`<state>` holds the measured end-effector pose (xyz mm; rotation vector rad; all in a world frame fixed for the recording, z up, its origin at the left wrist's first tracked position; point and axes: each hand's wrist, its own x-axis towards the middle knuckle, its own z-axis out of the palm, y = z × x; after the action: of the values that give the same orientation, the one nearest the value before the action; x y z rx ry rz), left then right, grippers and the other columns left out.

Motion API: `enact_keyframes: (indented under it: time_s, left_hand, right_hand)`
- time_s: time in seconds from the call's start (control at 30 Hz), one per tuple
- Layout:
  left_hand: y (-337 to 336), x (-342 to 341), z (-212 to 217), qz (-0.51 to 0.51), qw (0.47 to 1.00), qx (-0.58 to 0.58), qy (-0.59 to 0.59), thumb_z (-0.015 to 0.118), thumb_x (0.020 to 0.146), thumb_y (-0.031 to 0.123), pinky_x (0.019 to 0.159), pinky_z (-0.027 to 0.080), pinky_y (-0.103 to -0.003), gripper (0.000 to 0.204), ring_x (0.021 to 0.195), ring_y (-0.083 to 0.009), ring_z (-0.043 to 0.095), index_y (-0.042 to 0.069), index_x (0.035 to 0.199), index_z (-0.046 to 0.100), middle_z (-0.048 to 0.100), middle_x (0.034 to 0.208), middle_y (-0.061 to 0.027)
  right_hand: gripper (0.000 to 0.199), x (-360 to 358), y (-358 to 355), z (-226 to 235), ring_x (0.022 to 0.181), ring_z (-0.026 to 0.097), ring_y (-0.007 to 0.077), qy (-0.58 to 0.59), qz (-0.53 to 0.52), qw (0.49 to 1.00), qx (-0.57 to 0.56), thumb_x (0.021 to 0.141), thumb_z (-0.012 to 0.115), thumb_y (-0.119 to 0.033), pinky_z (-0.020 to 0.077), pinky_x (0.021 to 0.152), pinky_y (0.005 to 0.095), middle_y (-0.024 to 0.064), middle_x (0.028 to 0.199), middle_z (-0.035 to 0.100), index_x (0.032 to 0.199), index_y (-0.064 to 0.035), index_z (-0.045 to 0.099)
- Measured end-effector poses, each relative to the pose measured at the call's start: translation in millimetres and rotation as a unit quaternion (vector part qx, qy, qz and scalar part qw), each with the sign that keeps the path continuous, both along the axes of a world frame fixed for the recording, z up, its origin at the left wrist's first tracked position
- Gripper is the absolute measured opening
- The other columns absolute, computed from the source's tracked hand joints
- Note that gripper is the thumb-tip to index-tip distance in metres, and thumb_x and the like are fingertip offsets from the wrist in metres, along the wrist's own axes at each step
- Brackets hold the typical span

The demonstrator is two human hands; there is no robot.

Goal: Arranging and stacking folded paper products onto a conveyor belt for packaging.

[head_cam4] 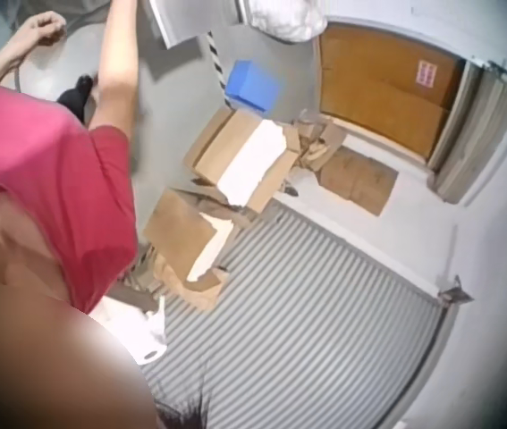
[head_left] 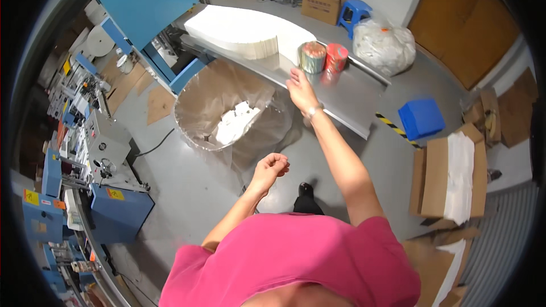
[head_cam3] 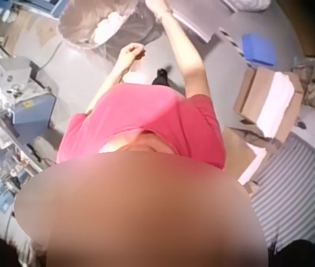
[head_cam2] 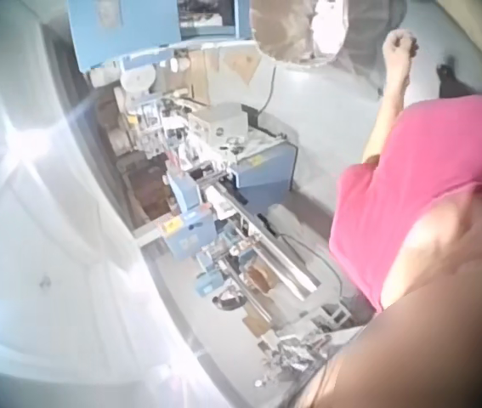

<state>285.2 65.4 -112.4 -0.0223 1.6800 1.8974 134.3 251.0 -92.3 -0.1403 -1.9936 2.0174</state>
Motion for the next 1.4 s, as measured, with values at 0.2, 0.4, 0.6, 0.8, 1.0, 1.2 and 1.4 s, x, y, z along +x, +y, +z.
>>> enact_keyframes:
  time_s: [0.2,0.4,0.6,0.8,1.0,1.2,1.4]
  left_hand:
    - [7,-61,22,0.15,0.985,-0.003,0.086,0.059,0.09,0.015,0.074,0.048,-0.026,0.017,0.08,-0.0126,0.061,0.002,0.101,0.061,0.065,0.088,-0.0051]
    - [-46,-117,0,0.323,0.943,-0.053,0.053,0.059,0.09,0.014,0.061,0.041,-0.021,0.011,0.062,-0.007,0.049,0.003,0.09,0.061,0.06,0.074,-0.0011]
    - [-2,-254,28,0.291,0.786,-0.374,0.397,0.063,0.083,0.02,0.097,0.036,-0.04,0.044,0.111,-0.0305,0.048,-0.001,0.118,0.049,0.051,0.118,-0.0192]
    - [74,-364,34,0.049,0.694,-0.484,0.532,0.062,0.078,0.02,0.102,0.013,-0.064,0.067,0.133,-0.0463,0.018,0.003,0.136,0.032,0.026,0.142,-0.0264]
    - [52,-387,19,0.012,0.655,-0.514,0.554,0.053,0.08,0.007,0.102,0.013,-0.064,0.064,0.135,-0.0423,0.019,0.01,0.14,0.03,0.025,0.144,-0.0226]
    - [67,-385,16,0.007,0.663,-0.514,0.545,0.049,0.087,0.013,0.101,0.021,-0.063,0.057,0.134,-0.0462,0.017,0.008,0.14,0.03,0.021,0.146,-0.0252]
    - [58,-406,3,0.08,0.669,-0.49,0.553,0.049,0.092,0.019,0.099,0.025,-0.061,0.047,0.133,-0.0479,0.02,0.004,0.135,0.038,0.024,0.143,-0.0278]
  right_hand:
    - [0.062,-180,18,-21,0.125,0.036,0.0391,0.004,-0.067,0.985,0.16,0.074,0.053,-0.007,0.0289,0.106,0.0418,0.0277,0.131,0.04,0.131,0.0031,0.032]
    - [0.056,-224,9,-30,0.121,0.04,0.0395,-0.025,-0.113,0.979,0.167,0.07,0.054,-0.006,0.0293,0.104,0.0428,0.0262,0.124,0.046,0.123,0.0002,0.04]
    - [0.032,-230,4,-45,0.097,0.057,0.0253,-0.079,-0.011,0.979,0.188,0.079,0.056,-0.01,0.0451,0.085,0.0337,0.0133,0.104,0.058,0.11,-0.0037,0.053]
    - [0.024,-227,18,-32,0.096,0.055,0.0177,-0.129,0.132,0.976,-0.113,0.088,0.047,-0.001,0.0455,0.084,0.0288,0.0115,0.107,0.057,0.111,-0.0011,0.053]
    - [0.05,-122,150,37,0.11,0.054,0.0276,0.029,-0.102,0.832,0.544,0.074,0.062,-0.004,0.0413,0.095,0.0368,0.0152,0.118,0.054,0.123,-0.0067,0.049]
    - [0.085,-89,222,11,0.119,0.045,0.0332,-0.17,-0.091,0.895,0.401,0.056,0.077,-0.021,0.0378,0.099,0.0373,0.0205,0.131,0.045,0.131,-0.0032,0.041]
    - [0.079,-52,145,89,0.105,0.051,0.0356,-0.097,-0.434,0.795,0.412,0.058,0.078,-0.017,0.0418,0.092,0.0428,0.0206,0.117,0.049,0.127,-0.0001,0.043]
